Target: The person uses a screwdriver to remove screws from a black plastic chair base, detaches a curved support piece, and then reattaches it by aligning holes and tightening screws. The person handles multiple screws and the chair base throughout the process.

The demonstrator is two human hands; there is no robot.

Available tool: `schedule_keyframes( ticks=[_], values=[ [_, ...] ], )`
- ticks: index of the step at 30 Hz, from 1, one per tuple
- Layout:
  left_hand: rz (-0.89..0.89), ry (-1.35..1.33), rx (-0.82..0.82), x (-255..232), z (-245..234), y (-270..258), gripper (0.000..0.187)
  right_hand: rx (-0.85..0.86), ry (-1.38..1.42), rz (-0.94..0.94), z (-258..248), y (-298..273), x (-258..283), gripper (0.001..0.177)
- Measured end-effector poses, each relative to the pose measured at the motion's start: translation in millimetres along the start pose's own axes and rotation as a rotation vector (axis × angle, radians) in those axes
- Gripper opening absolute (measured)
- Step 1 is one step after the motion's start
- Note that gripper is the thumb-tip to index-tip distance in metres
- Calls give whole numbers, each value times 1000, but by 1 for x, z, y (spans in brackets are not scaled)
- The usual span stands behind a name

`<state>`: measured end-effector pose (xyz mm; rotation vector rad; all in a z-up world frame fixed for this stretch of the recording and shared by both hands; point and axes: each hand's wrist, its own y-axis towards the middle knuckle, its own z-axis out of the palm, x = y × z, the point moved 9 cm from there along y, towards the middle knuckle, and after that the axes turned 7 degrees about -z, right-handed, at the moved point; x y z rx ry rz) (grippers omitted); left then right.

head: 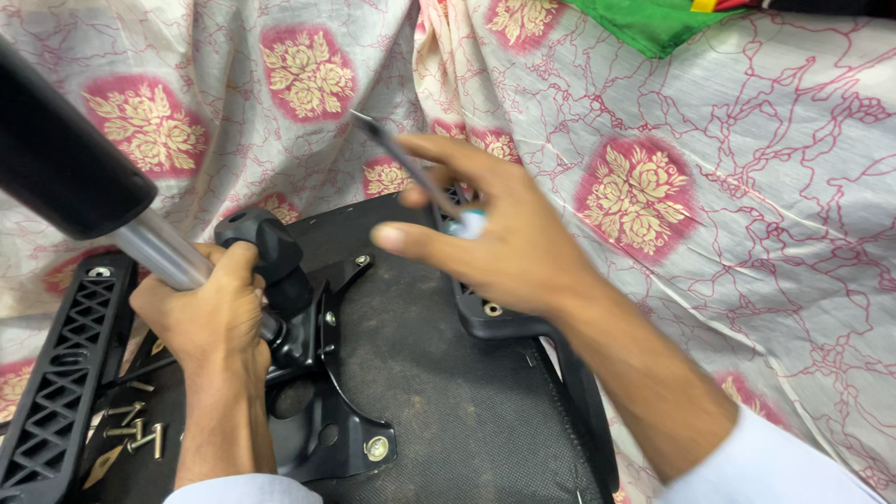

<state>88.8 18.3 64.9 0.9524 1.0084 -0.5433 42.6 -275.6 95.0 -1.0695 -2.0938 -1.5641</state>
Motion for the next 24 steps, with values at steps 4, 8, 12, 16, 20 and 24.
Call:
schedule_keyframes(
  ticks=[4, 8, 12, 16, 20, 24],
  values=[
    [22, -31, 49, -4, 7, -3, 24, 250, 459, -106, 112, 79, 46, 97],
    [-14, -127, 95, 2, 7, -2, 19, 510, 825, 18, 175, 99, 64, 93],
    [75, -132, 116, 3, 6, 0, 13, 482, 692, -122, 177, 101, 76, 81],
    [44, -10, 82, 14, 2, 4, 17, 319, 674, -75, 178, 104, 84, 67],
    [-25, 6, 92, 22, 6, 2, 17, 326, 649, -2, 171, 101, 83, 63],
    [-116, 85, 118, 26, 6, 8, 22, 321, 716, 30, 170, 100, 84, 61]
  ],
)
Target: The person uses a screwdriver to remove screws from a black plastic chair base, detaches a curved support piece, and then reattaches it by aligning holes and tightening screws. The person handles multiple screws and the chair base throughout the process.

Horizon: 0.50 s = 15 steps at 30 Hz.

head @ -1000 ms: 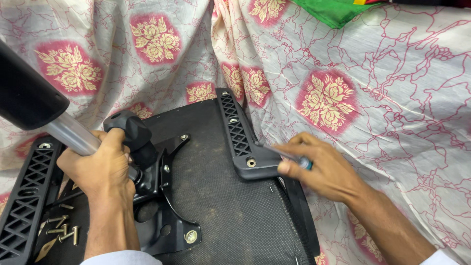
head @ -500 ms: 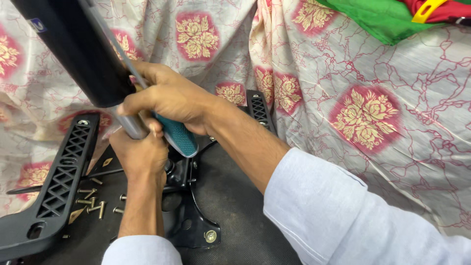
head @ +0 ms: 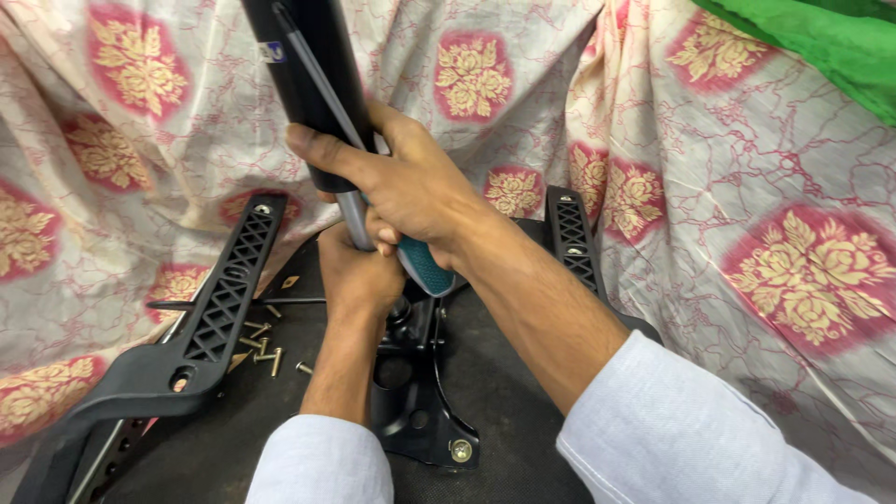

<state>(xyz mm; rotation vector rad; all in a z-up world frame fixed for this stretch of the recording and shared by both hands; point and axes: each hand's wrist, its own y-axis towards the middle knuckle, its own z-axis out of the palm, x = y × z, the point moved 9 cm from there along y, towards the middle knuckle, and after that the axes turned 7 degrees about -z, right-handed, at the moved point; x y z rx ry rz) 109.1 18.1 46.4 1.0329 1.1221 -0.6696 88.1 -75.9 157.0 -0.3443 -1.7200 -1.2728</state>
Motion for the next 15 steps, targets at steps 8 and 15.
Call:
schedule_keyframes(
  ticks=[8, 15],
  values=[
    [-38, 878, 448, -59, -54, 25, 92, -12, 44, 69, -1, -12, -5, 59],
    [-450, 1585, 61, -22, -190, -5, 145, -34, 40, 101, -3, -17, -1, 58]
  ],
)
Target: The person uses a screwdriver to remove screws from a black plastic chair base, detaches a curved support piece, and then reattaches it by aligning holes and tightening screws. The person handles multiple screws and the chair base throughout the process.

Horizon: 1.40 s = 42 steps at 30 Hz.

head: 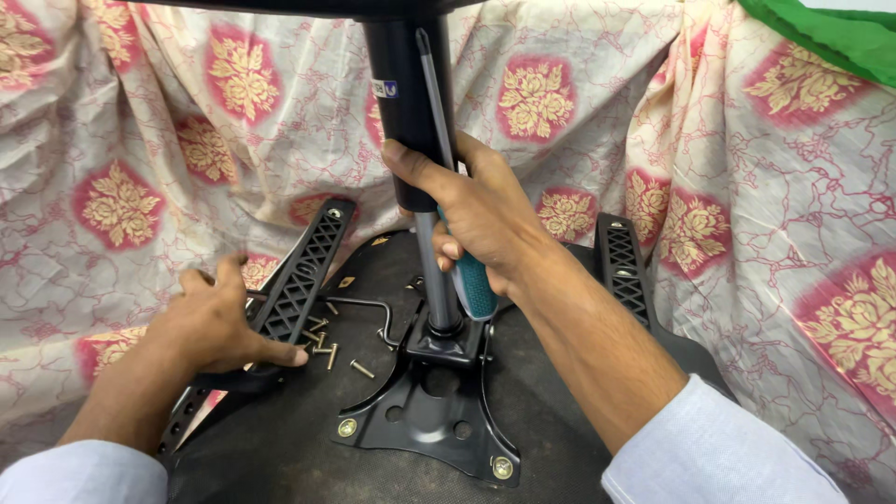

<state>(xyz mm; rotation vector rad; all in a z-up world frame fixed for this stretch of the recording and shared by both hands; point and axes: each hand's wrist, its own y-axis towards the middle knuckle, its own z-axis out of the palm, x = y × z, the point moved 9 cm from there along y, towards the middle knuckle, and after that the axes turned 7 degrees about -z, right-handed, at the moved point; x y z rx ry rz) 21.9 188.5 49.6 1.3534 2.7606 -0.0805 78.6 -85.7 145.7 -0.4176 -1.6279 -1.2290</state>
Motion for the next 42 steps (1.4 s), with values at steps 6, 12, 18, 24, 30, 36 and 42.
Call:
schedule_keyframes(
  ticks=[6, 12, 18, 24, 30, 36, 42],
  values=[
    [70, 72, -10, 7, 9, -3, 132, 0, 15, 38, -1, -3, -4, 52],
    [-30, -156, -105, 44, -23, -7, 85, -6, 15, 32, -4, -2, -4, 51],
    [-44, -561, -110, 97, -27, 26, 72, -27, -3, 57, -5, 0, -7, 52],
    [13, -625, -56, 121, -23, 59, 65, -18, 9, 53, -9, -3, -2, 54],
    [24, -604, 115, 111, -22, 73, 60, 12, 28, 26, -13, -10, 7, 56],
    [-41, -444, 222, 112, -17, 97, 59, 80, 41, -78, -19, -20, 20, 58],
    [25, -207, 393, 97, -9, 118, 81, 63, 64, -109, -43, -29, 31, 57]
  ],
)
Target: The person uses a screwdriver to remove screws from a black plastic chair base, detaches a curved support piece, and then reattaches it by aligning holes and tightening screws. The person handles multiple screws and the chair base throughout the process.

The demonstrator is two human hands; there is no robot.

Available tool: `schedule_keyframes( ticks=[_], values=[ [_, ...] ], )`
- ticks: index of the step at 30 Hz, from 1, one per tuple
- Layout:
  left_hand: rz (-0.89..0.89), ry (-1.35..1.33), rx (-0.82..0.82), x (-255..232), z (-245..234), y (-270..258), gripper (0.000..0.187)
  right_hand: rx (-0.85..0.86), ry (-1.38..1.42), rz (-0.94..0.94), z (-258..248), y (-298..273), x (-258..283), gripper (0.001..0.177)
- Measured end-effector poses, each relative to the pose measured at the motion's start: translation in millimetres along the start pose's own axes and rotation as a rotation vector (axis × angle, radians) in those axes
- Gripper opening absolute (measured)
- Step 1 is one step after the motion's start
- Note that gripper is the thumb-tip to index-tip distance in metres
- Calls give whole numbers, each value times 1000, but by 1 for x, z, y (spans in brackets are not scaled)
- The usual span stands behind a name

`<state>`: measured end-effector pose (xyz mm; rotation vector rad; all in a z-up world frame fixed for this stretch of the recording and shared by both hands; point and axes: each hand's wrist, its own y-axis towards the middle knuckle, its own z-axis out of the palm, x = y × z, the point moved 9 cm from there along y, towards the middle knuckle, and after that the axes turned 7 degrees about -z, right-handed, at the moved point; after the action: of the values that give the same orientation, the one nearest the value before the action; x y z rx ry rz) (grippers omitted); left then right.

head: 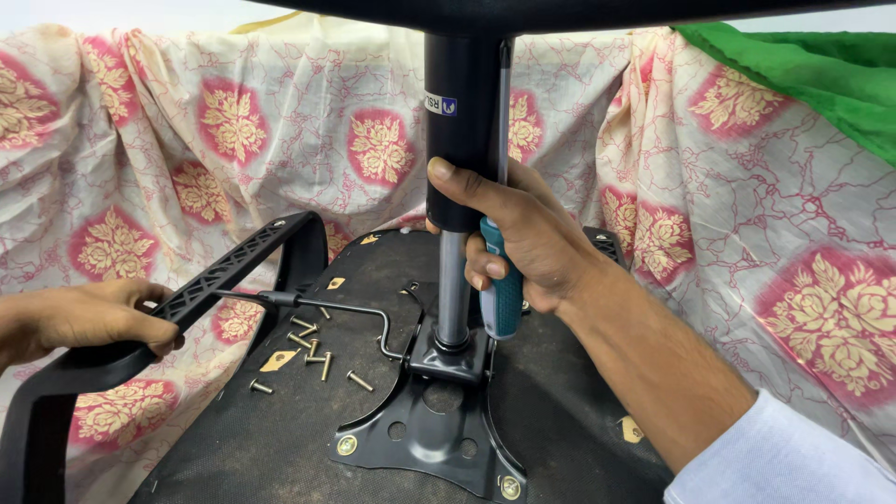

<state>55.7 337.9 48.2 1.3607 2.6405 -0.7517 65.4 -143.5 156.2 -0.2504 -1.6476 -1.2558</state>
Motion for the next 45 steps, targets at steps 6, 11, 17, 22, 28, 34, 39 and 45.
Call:
schedule_keyframes(
  ticks=[6, 11, 17, 22, 28, 34, 39, 45],
  values=[
    [95, -94, 0, -24, 19, -20, 70, -12, -3, 19, -5, -6, -2, 57],
    [35, 20, -138, -38, 15, -32, 51, -31, 18, 40, -4, -5, -7, 56],
    [76, 222, -257, -55, 8, -6, 52, -33, 46, 63, 0, -5, -6, 55],
    [122, 85, -263, -57, 11, -4, 52, -80, 57, 103, 5, -9, -1, 49],
    [185, 18, -196, -62, 17, -20, 45, -53, 55, 80, 9, -13, 8, 49],
    [98, 64, -90, -69, 29, -29, 44, -41, 66, 45, 7, -18, 18, 48],
    [94, 252, -247, -66, 24, -33, 64, -50, 64, 20, 11, -22, 21, 50],
    [46, 346, -286, -77, 30, -40, 73, -62, 68, 5, 7, -27, 29, 50]
  ],
)
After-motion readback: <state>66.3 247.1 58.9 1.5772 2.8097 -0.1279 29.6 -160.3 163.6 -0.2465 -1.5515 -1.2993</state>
